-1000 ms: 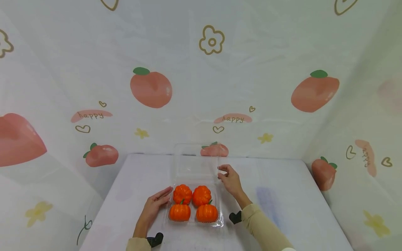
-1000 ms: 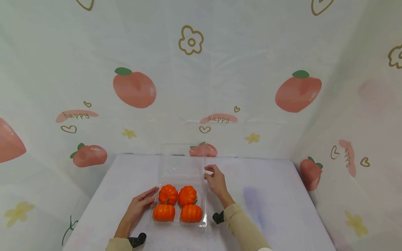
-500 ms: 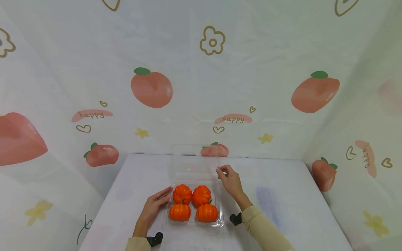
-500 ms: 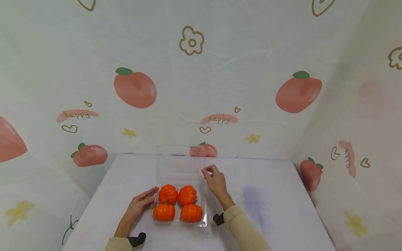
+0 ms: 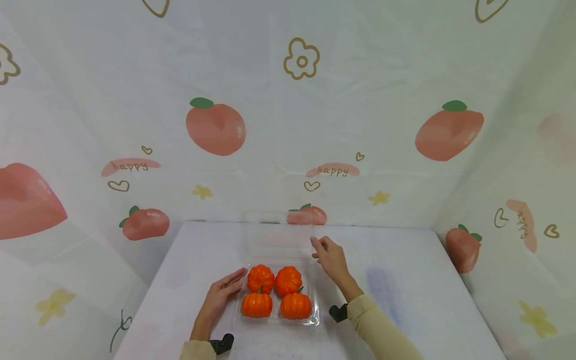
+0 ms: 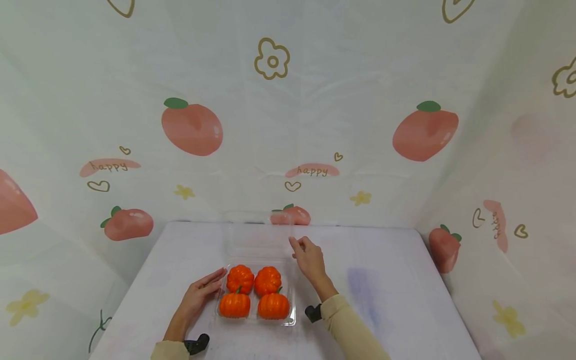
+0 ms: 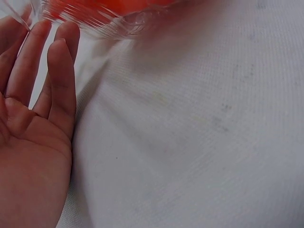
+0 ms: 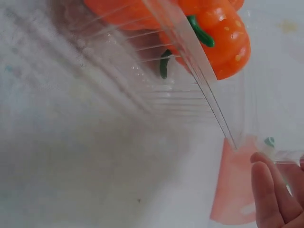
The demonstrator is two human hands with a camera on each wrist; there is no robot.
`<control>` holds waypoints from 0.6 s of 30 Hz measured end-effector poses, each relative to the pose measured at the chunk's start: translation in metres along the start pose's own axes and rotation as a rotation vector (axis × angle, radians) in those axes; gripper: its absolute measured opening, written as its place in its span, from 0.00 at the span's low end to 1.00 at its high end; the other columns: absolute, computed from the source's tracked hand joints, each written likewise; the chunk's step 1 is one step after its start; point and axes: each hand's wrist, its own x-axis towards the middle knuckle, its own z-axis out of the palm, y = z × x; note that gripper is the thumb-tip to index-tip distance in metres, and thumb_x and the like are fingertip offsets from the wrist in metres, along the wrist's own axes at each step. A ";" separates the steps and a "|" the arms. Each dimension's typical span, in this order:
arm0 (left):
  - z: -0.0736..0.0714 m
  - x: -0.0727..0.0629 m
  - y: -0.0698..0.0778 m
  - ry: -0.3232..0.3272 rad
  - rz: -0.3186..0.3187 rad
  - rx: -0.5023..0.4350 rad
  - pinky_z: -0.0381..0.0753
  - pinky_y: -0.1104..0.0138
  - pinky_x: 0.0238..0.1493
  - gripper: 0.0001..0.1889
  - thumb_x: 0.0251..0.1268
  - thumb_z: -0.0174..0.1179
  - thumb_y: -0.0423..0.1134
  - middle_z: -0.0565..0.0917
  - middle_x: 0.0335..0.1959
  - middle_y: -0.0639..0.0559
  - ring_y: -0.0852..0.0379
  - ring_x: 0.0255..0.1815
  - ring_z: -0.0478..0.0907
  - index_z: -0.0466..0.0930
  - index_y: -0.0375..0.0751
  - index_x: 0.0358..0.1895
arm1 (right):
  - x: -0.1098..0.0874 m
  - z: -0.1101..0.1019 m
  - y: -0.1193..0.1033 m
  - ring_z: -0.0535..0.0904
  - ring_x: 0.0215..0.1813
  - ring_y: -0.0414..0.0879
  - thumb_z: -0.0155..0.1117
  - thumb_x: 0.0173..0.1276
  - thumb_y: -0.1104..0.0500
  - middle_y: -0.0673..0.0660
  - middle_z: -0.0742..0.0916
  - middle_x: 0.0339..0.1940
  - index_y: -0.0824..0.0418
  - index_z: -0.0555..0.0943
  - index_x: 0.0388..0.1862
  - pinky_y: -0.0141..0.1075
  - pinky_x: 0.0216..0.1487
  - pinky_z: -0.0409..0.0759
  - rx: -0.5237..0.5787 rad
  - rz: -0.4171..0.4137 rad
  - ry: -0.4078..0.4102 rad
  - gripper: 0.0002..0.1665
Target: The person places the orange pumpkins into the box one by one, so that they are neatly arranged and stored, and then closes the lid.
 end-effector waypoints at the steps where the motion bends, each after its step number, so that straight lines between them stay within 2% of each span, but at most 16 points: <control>1: 0.000 0.000 0.000 0.002 -0.001 0.000 0.82 0.75 0.51 0.27 0.68 0.65 0.50 0.79 0.71 0.54 0.62 0.66 0.77 0.78 0.50 0.69 | 0.001 -0.001 -0.001 0.90 0.40 0.55 0.55 0.72 0.29 0.63 0.91 0.40 0.63 0.81 0.41 0.35 0.37 0.85 0.001 -0.002 0.002 0.37; 4: 0.002 -0.001 0.002 0.009 -0.007 0.006 0.81 0.76 0.51 0.27 0.69 0.65 0.50 0.79 0.71 0.54 0.62 0.66 0.77 0.77 0.50 0.70 | 0.002 -0.002 -0.004 0.91 0.37 0.53 0.55 0.71 0.28 0.63 0.91 0.37 0.61 0.82 0.37 0.36 0.35 0.86 0.007 -0.008 0.000 0.37; 7: 0.002 -0.002 0.003 0.014 -0.011 0.009 0.81 0.76 0.51 0.27 0.69 0.64 0.49 0.79 0.71 0.54 0.56 0.70 0.75 0.77 0.50 0.70 | 0.004 -0.003 -0.005 0.90 0.35 0.49 0.55 0.70 0.27 0.60 0.91 0.34 0.59 0.83 0.35 0.36 0.35 0.86 0.004 -0.010 -0.006 0.36; 10: 0.003 -0.002 0.004 0.013 -0.009 0.011 0.81 0.76 0.52 0.27 0.69 0.64 0.50 0.79 0.71 0.54 0.56 0.70 0.75 0.77 0.50 0.70 | 0.003 -0.004 -0.005 0.90 0.35 0.49 0.55 0.70 0.27 0.60 0.91 0.34 0.60 0.82 0.35 0.35 0.34 0.86 0.002 -0.009 -0.006 0.37; 14: 0.002 -0.001 0.002 0.011 -0.008 0.009 0.81 0.76 0.52 0.27 0.69 0.64 0.50 0.79 0.71 0.54 0.66 0.63 0.78 0.77 0.50 0.70 | 0.000 -0.004 -0.003 0.90 0.37 0.53 0.55 0.71 0.28 0.59 0.91 0.33 0.65 0.83 0.37 0.35 0.34 0.85 0.010 -0.007 -0.005 0.39; 18: 0.000 0.000 0.001 0.005 0.000 0.003 0.81 0.76 0.52 0.28 0.69 0.64 0.49 0.78 0.71 0.52 0.75 0.56 0.79 0.76 0.48 0.70 | -0.003 -0.002 -0.001 0.90 0.39 0.56 0.56 0.71 0.29 0.58 0.91 0.34 0.65 0.82 0.37 0.35 0.37 0.86 0.014 -0.021 -0.010 0.38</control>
